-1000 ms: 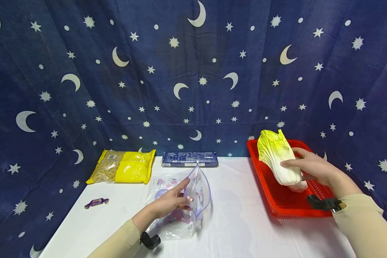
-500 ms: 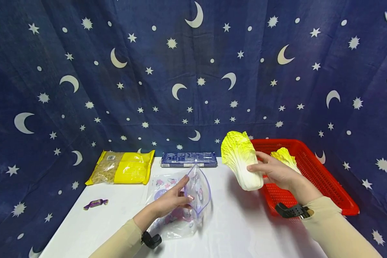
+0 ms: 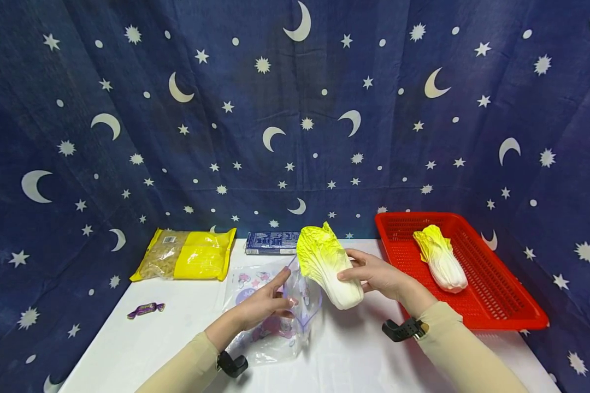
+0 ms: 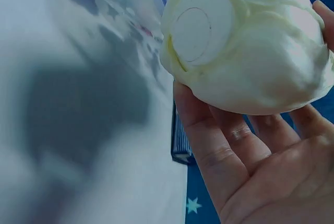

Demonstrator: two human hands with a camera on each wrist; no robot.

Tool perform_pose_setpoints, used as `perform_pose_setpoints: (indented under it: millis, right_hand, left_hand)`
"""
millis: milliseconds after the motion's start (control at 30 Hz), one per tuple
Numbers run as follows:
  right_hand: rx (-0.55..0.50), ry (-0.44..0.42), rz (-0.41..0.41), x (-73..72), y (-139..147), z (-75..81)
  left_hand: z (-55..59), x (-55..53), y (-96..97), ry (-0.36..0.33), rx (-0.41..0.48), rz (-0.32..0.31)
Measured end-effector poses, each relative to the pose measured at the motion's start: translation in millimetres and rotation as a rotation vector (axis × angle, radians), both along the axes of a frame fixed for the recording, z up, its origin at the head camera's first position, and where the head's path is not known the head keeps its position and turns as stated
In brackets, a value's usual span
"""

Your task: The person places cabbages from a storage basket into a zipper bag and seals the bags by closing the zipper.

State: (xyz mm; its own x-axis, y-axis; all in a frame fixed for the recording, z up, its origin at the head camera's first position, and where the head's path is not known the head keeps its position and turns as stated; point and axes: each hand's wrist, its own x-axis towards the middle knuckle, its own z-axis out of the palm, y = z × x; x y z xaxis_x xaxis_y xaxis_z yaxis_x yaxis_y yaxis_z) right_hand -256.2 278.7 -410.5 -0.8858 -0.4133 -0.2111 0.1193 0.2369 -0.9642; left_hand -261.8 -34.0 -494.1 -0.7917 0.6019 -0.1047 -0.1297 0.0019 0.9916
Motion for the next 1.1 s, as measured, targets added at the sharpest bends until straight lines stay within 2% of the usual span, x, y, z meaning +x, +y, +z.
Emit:
perform_pose_setpoints:
  millis: [133, 300, 533, 767, 1100]
  right_hand:
    - [-0.003, 0.004, 0.068, -3.5, -10, -4.0]
    - [0.003, -0.040, 0.129, -5.5, -16, -8.0]
    - [0.078, -0.105, 0.126, -7.4, -16, -17.9]
    - [0.263, -0.094, 0.124, -9.6, -13, -27.8]
    - [0.351, -0.061, 0.112, -8.1, -11, -33.0]
  left_hand:
    - [1.4, 0.0, 0.3, 0.013, -0.011, -0.003]
    - [2.8, 0.3, 1.2, 0.041, -0.006, -0.011]
    - [0.2, 0.4, 0.6, 0.017, 0.021, 0.002]
    - [-1.5, 1.1, 0.6, -0.016, 0.024, 0.037]
    - [-1.1, 1.3, 0.9, -0.015, -0.013, 0.067]
